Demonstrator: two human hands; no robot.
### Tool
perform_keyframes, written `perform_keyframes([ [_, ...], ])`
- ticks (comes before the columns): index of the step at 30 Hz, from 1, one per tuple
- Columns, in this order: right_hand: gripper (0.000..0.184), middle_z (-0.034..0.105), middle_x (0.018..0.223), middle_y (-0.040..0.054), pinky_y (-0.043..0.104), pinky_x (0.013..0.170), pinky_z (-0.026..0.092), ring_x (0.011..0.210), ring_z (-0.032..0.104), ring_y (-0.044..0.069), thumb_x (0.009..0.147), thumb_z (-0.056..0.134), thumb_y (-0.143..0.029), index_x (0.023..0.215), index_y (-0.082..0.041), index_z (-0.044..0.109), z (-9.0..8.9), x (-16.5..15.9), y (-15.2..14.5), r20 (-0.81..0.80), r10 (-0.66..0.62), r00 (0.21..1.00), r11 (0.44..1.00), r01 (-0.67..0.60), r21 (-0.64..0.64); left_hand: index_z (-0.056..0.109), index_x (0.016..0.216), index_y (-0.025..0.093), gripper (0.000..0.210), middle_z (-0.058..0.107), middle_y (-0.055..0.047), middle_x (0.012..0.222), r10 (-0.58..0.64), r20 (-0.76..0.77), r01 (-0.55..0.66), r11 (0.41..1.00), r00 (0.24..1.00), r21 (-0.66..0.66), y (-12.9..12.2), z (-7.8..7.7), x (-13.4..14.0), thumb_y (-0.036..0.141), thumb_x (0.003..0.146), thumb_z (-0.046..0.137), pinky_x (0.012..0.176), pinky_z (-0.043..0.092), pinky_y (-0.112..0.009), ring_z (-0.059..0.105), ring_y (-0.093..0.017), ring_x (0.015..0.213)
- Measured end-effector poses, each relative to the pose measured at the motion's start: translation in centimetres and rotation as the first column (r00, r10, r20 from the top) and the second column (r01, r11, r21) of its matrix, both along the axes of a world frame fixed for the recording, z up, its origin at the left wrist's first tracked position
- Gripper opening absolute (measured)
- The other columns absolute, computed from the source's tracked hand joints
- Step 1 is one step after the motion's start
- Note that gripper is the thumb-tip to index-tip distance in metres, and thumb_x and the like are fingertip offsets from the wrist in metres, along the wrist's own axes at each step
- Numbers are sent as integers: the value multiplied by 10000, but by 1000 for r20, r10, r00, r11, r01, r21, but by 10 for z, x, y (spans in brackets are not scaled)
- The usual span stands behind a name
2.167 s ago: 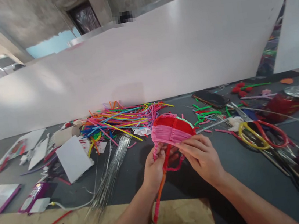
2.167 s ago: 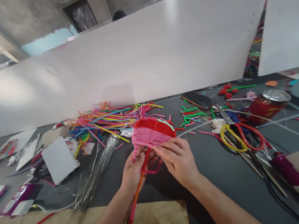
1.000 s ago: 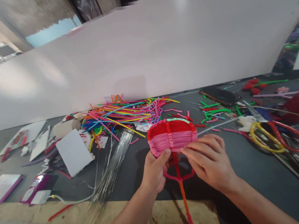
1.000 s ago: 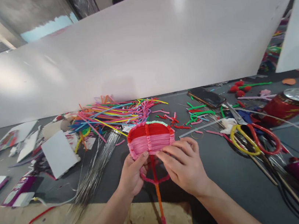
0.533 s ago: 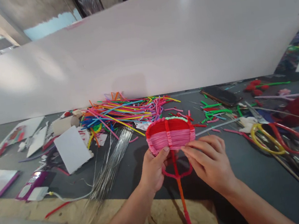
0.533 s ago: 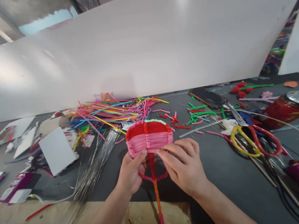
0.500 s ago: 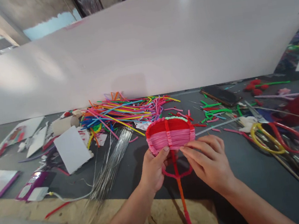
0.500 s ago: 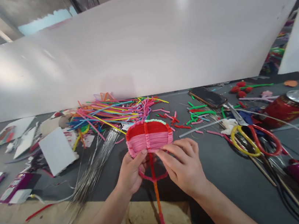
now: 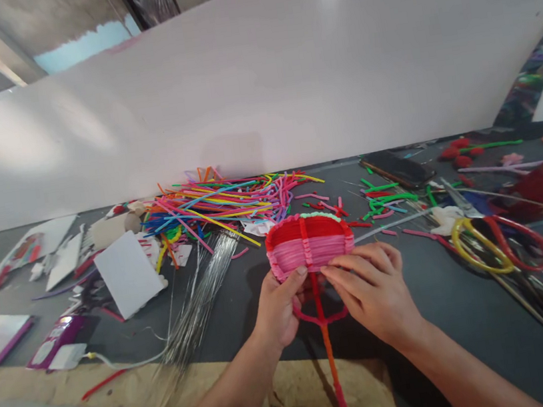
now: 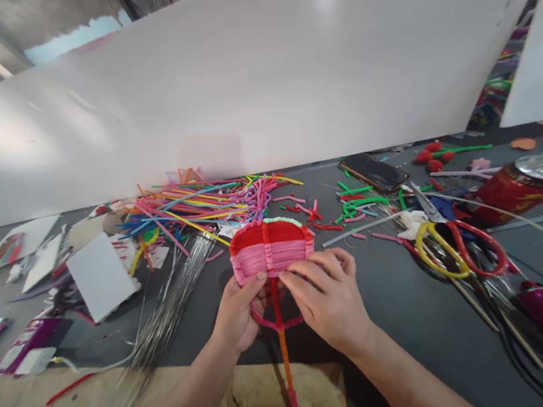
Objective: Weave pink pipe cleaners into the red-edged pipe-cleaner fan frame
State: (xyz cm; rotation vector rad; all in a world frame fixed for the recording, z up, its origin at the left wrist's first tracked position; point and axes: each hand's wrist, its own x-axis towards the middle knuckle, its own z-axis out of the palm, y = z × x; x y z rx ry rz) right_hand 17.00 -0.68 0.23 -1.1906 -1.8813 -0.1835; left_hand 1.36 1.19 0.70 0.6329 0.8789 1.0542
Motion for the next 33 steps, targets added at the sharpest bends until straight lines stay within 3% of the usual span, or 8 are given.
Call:
perform_keyframes([
  [6,237,679,908,44,407,862,342,903,523,217,773,665,-218,1008,-240,642,-1,2,0,-61,-48,997,999,48,-9,646,920,137,270,715,-85,844,-9,15,10,999,1000,-35,1,-2,-2,287,706,709,699,548,-317,682,-192,733],
  [14,79,701,829,11,412,869,296,886,527,211,814,625,-235,873,-251,675,-2,3,1,-32,-46,998,997,44,-66,621,994,124,350,701,-108,961,-131,87,126,990,988,62,-1,-4,-1,200,674,742,800,521,-337,669,-215,852],
  [18,55,705,804,6,411,875,297,849,550,197,808,631,-214,845,-243,659,1,3,0,-31,-33,999,999,32,-29,614,909,133,278,712,-91,813,-71,124,77,996,990,-44,1,-4,-3,347,742,677,755,533,-320,680,-204,798],
  [23,132,713,771,-24,420,905,292,784,567,161,765,670,-157,861,-243,640,3,1,-5,-35,96,995,995,-95,35,607,831,131,291,696,-80,713,-30,161,42,997,986,-71,4,0,-4,406,751,650,742,537,-318,681,-225,809],
  [28,190,713,763,-31,418,869,336,738,561,154,726,690,-141,880,-237,633,9,3,-9,-17,284,959,956,-282,83,607,903,118,288,705,-98,723,-20,109,29,996,994,-84,4,2,-4,375,775,633,703,545,-310,688,-228,782],
  [31,197,694,774,-1,421,816,375,752,553,182,749,637,-160,931,-233,623,9,8,-9,-115,324,939,946,-318,62,609,899,112,269,713,-115,764,-9,110,17,997,994,-71,5,0,-6,363,801,604,733,544,-332,690,-234,800],
  [33,204,658,813,28,398,777,405,786,551,193,795,552,-152,976,-227,610,5,10,-7,-330,244,912,969,-244,42,609,886,110,259,715,-117,770,-1,122,8,998,992,-60,7,-1,-7,358,812,591,767,539,-358,689,-244,818],
])
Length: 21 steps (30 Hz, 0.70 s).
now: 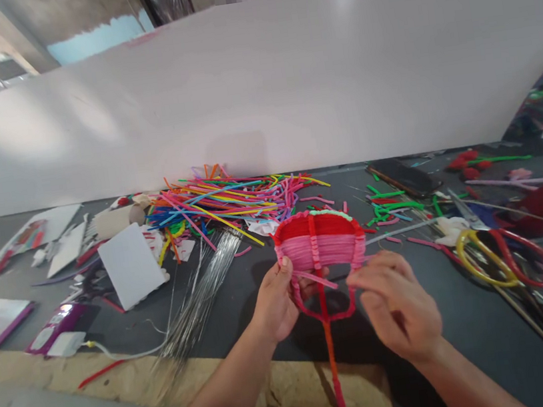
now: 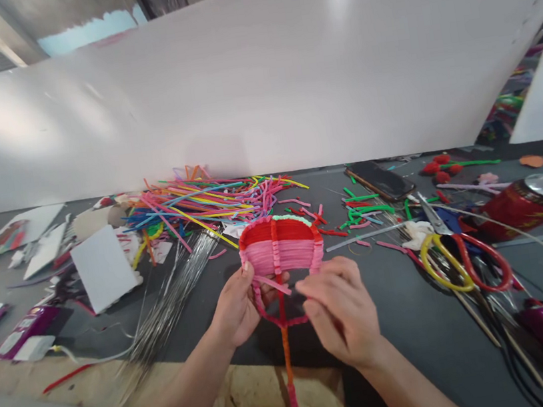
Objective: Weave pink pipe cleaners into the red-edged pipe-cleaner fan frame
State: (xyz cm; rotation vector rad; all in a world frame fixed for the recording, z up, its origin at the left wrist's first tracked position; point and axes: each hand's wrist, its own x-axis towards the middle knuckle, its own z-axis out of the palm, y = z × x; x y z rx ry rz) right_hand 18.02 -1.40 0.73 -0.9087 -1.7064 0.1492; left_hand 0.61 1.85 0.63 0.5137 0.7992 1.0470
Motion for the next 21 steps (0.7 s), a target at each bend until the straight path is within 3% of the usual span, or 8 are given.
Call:
perform_keyframes([
  [1,210,636,847,41,383,765,418,808,552,195,817,519,-160,999,-225,600,-3,1,2,-148,-72,986,996,63,-63,608,881,110,253,716,-115,764,5,7,-5,1000,1000,1,1,0,-1,354,817,586,776,537,-370,689,-248,819],
  [3,217,600,954,63,359,766,435,863,557,197,857,486,-225,1056,-227,573,-9,2,7,-420,-225,879,963,135,-232,602,862,111,241,715,-112,747,15,17,-14,1000,1000,-14,3,1,-2,347,825,575,778,538,-387,692,-251,801],
  [5,260,589,1047,73,349,785,444,911,562,201,879,468,-320,1109,-233,553,-14,3,13,-548,-273,791,919,46,-392,593,833,110,236,712,-111,729,22,20,-21,999,1000,-38,4,3,-3,344,831,566,770,542,-397,695,-252,779],
  [9,301,651,947,50,334,810,440,856,583,194,888,446,-417,1052,-225,610,-13,5,19,-537,-87,839,757,-295,-583,591,814,115,220,703,-91,691,25,17,-25,999,1000,-24,3,5,-3,333,830,568,772,546,-400,693,-254,798],
  [12,294,645,759,32,309,748,442,752,574,190,853,500,-453,849,-205,657,-9,5,18,-468,11,884,657,-359,-663,599,829,118,206,699,-78,688,44,1,-44,999,999,2,1,5,-2,322,829,573,780,545,-396,691,-247,809],
  [15,277,629,734,27,299,724,436,763,561,195,825,541,-466,821,-210,647,-9,5,18,-469,4,883,652,-358,-668,604,815,116,206,695,-78,675,56,-6,-57,998,998,-16,2,6,-2,320,825,578,777,546,-399,692,-244,791],
  [19,336,573,635,4,262,608,404,623,498,142,841,512,-476,665,-206,610,-13,7,18,-589,-161,792,758,-283,-588,621,787,99,262,689,-90,651,113,-4,-113,991,994,-73,7,6,-4,327,862,515,759,552,-370,691,-219,731],
  [21,401,542,563,1,247,517,357,539,448,116,820,537,-488,557,-187,578,-14,7,17,-647,-186,739,734,-333,-592,623,757,92,322,690,-96,651,158,-14,-158,978,987,-134,10,7,-6,339,887,462,724,558,-337,684,-192,667],
])
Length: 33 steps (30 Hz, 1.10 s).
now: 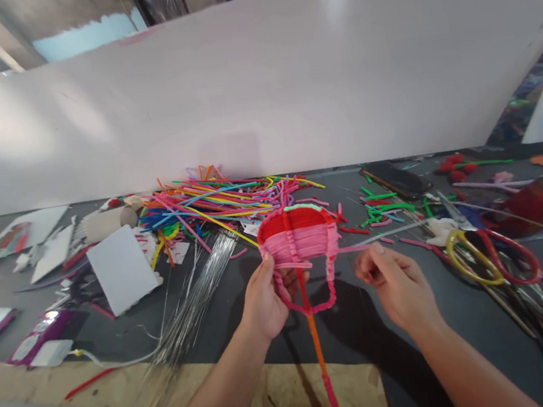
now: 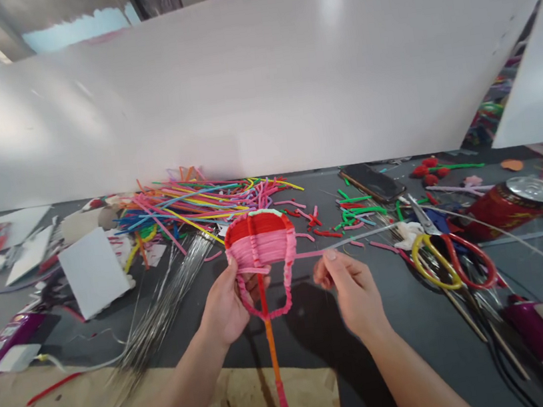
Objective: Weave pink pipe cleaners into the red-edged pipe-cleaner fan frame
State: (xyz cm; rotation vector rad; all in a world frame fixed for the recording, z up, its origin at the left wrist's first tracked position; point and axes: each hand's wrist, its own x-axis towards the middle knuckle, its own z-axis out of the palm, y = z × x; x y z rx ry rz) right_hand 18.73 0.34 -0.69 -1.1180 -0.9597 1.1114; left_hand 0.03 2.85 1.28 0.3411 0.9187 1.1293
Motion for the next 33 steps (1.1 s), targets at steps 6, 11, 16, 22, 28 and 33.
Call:
perform_keyframes([
  [6,280,598,639,4,218,443,325,483,435,82,746,663,-426,886,-183,659,-1,-12,-3,-220,324,920,915,-364,-172,618,743,84,352,691,-101,665,-17,30,19,996,999,-83,1,1,0,340,900,435,654,554,-272,663,-154,597],
  [11,227,554,558,-16,216,435,376,477,457,84,679,730,-389,670,-181,641,0,-17,0,-360,85,929,978,-146,-147,593,764,111,240,682,-73,649,3,17,-2,999,1000,-34,-4,-4,5,338,835,559,751,551,-361,673,-182,638],
  [16,184,616,614,-9,201,458,433,528,544,90,656,757,-335,740,-189,684,-1,-17,2,-363,8,932,987,-65,-144,576,771,115,228,677,-72,641,19,-10,-19,1000,1000,-18,-3,-5,6,325,849,537,785,543,-412,679,-202,675],
  [22,163,674,659,1,242,535,507,577,611,119,692,737,-313,795,-196,691,-11,-17,1,-245,-32,969,996,12,-83,571,778,115,228,676,-73,660,30,-20,-29,999,999,18,-3,-6,6,337,829,566,797,541,-430,682,-215,714],
  [28,204,696,695,13,306,579,556,583,643,151,697,729,-329,836,-194,666,-6,-16,-1,-142,-25,990,998,17,-59,554,762,138,236,665,-47,654,48,-24,-46,995,999,84,-6,-9,8,365,801,605,793,546,-416,683,-207,740],
  [33,200,679,645,7,304,588,558,562,636,147,671,745,-335,773,-191,652,0,-16,1,-86,-45,995,997,39,-73,559,799,144,267,670,-41,685,20,-34,-15,990,999,138,-8,-8,10,400,773,630,793,544,-399,681,-206,773],
])
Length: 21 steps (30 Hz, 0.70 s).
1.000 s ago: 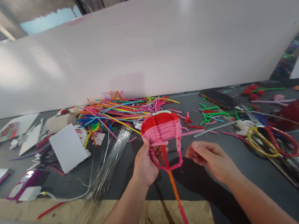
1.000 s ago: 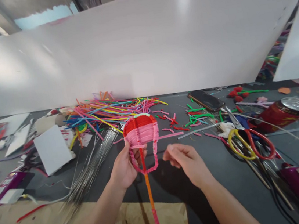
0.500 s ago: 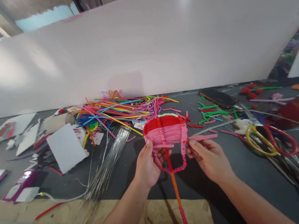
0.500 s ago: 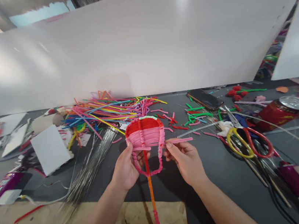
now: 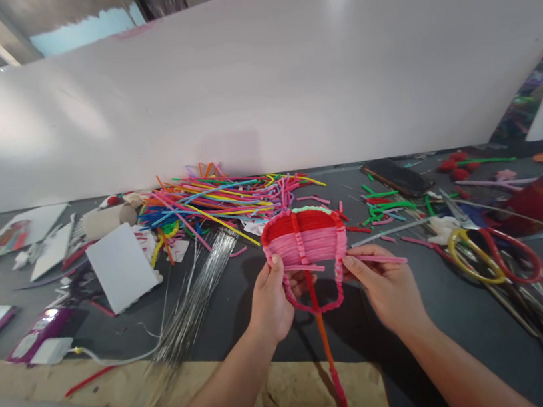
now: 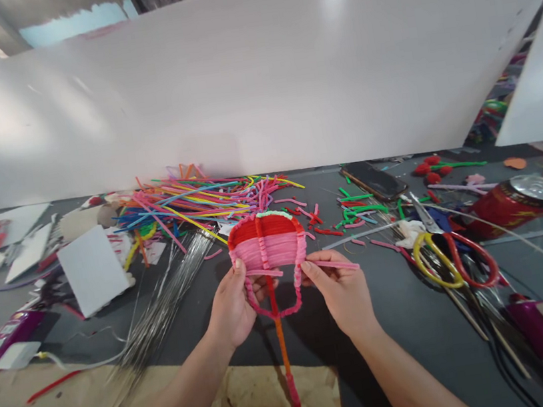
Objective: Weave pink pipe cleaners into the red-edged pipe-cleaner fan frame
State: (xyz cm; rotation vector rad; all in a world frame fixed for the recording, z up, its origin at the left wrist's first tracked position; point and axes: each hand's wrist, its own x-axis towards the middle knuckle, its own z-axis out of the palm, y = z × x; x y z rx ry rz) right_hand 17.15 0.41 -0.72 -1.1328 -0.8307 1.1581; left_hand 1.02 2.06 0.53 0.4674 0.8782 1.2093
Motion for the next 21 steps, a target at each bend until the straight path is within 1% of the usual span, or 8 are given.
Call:
perform_keyframes([
  [3,192,671,643,8,298,584,551,558,623,141,684,735,-340,765,-187,653,-1,1,1,8,-1,1000,1000,1,-2,574,834,139,303,682,-49,724,-29,-32,30,999,999,37,-2,0,-1,403,727,679,785,543,-390,679,-213,787],
  [7,204,666,648,11,299,589,544,570,618,144,686,733,-350,767,-181,652,-2,1,1,15,5,1000,1000,-5,1,600,881,122,319,703,-75,809,-63,-96,71,994,993,82,-3,-1,-4,273,651,763,756,542,-363,676,-218,782],
  [11,208,658,649,3,276,592,526,569,602,126,698,724,-357,782,-180,652,0,2,0,40,7,999,1000,-7,3,607,864,119,268,701,-75,787,-58,-95,65,996,994,69,-3,-2,-5,251,675,744,735,544,-355,678,-229,796],
  [15,209,653,656,4,278,587,518,571,596,128,700,722,-354,789,-180,649,-2,2,1,50,8,999,1000,-8,5,598,886,122,295,706,-91,816,-86,-83,91,994,993,62,-2,0,-5,260,672,747,758,539,-375,678,-251,833],
  [18,203,656,660,2,271,595,511,576,594,124,704,721,-350,794,-183,648,-4,2,2,15,17,1000,1000,-17,7,588,924,124,315,706,-110,855,-134,-63,139,987,989,85,-2,2,-7,272,688,735,784,533,-398,670,-269,883],
  [21,202,660,677,0,265,611,505,594,593,119,707,721,-344,814,-190,645,-6,2,2,-41,28,999,1000,-28,3,577,922,132,300,703,-110,854,-146,-38,149,986,989,76,-1,3,-8,315,722,704,803,527,-423,666,-278,903],
])
